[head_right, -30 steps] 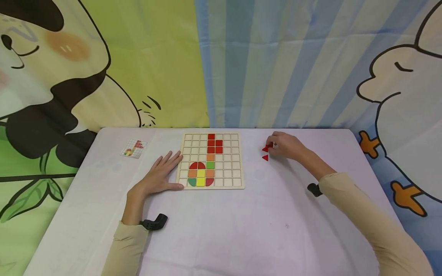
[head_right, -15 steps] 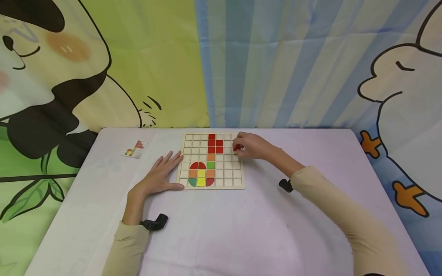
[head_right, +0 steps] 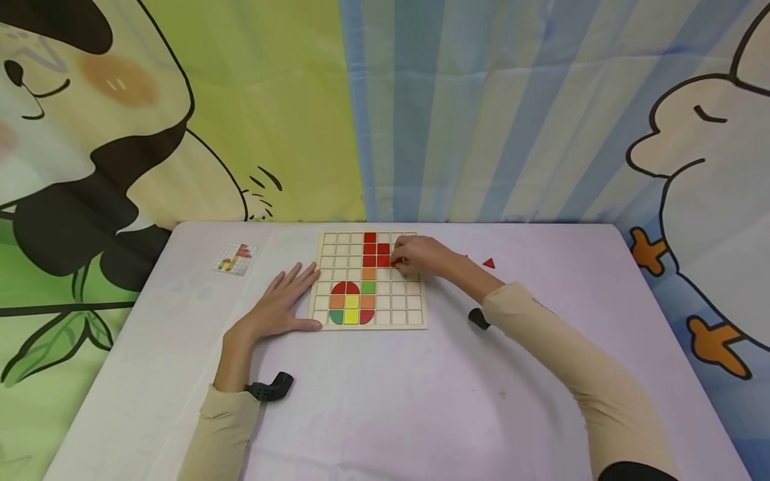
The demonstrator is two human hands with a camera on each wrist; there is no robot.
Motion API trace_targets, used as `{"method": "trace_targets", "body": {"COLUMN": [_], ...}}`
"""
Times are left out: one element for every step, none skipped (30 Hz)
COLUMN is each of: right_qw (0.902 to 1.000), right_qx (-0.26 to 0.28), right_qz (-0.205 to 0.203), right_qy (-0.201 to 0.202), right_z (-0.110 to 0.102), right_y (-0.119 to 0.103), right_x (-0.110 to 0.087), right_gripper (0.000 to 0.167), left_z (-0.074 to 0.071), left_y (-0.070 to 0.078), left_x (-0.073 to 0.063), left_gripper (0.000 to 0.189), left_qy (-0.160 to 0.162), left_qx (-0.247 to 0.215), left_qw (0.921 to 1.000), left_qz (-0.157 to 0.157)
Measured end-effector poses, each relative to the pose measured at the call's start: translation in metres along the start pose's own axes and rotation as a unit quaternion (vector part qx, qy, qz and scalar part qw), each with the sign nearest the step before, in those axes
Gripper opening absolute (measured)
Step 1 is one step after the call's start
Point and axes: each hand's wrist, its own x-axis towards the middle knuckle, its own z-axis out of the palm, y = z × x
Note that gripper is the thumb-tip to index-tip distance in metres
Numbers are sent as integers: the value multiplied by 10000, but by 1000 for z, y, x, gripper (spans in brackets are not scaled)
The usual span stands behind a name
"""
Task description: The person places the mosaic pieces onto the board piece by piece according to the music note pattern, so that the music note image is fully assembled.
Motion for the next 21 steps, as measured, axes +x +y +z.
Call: {"method": "trace_targets", "body": {"right_qw": [10000, 10000, 10000, 9999, 9998, 9996, 9992, 9984, 9976, 9967, 9957, 9949, 9941, 9937, 9938, 9943, 9946, 9954, 9965, 9976, 9984], "right_qx": [-3, 1, -28, -51, -71, -125, -176, -255, -322, -370, -408, -444, -487, -513, -513, -505, -543, -538, -501, -453, -413], "right_qz": [-4, -9, -37, -65, -101, -165, -240, -339, -427, -511, -582, -644, -697, -725, -733, -722, -705, -644, -548, -415, -269], "right_qy": [17, 34, 66, 103, 150, 211, 281, 363, 442, 520, 587, 636, 668, 677, 656, 601, 539, 463, 384, 327, 285], "right_z": [0, 1, 1, 2, 3, 4, 5, 7, 8, 10, 10, 11, 11, 11, 10, 8, 5, 2, -3, -8, -14], "right_y": [0, 1, 1, 2, 3, 3, 4, 5, 5, 6, 6, 7, 7, 8, 7, 6, 5, 4, 2, 0, -4], "right_x": [0, -1, -1, -2, -2, -3, -3, -3, -4, -4, -5, -6, -6, -7, -7, -8, -8, -10, -12, -15, -19], "right_gripper": [15, 14, 14, 14, 13, 13, 12, 11, 11, 11, 10, 10, 11, 11, 12, 14, 16, 18, 21, 23, 26], "left_z": [0, -1, -1, -1, -1, -1, -1, -1, -2, -2, -2, -2, -2, -3, -3, -3, -3, -2, -2, -2, -2], "left_y": [1, 1, 2, 2, 2, 3, 3, 3, 3, 3, 4, 4, 4, 4, 4, 4, 4, 3, 3, 3, 3], "left_x": [0, 1, 1, 2, 2, 2, 2, 2, 2, 2, 2, 2, 1, 1, 1, 0, 0, 0, 0, 0, 0], "left_gripper": [116, 116, 116, 116, 116, 116, 115, 116, 116, 116, 116, 116, 116, 116, 116, 116, 116, 116, 115, 115, 115], "left_qy": [-1, -2, -1, -7, -21, -36, -51, -62, -70, -62, -62, -57, -41, -22, -8, -3, -15, -18, -15, -22, -28], "left_qx": [4, 21, 21, 30, 43, 51, 68, 80, 101, 120, 129, 134, 136, 133, 127, 114, 100, 71, 45, 31, 10], "left_qw": [10000, 10000, 10000, 10000, 10000, 10000, 10000, 9999, 9999, 9999, 9999, 9999, 9999, 9999, 9999, 9999, 9999, 10000, 10000, 10000, 10000], "left_qz": [-3, -5, -1, 4, 6, 2, -2, -5, -13, -2, -5, -5, 8, 21, 29, 26, 2, -8, -13, -30, -46]}}
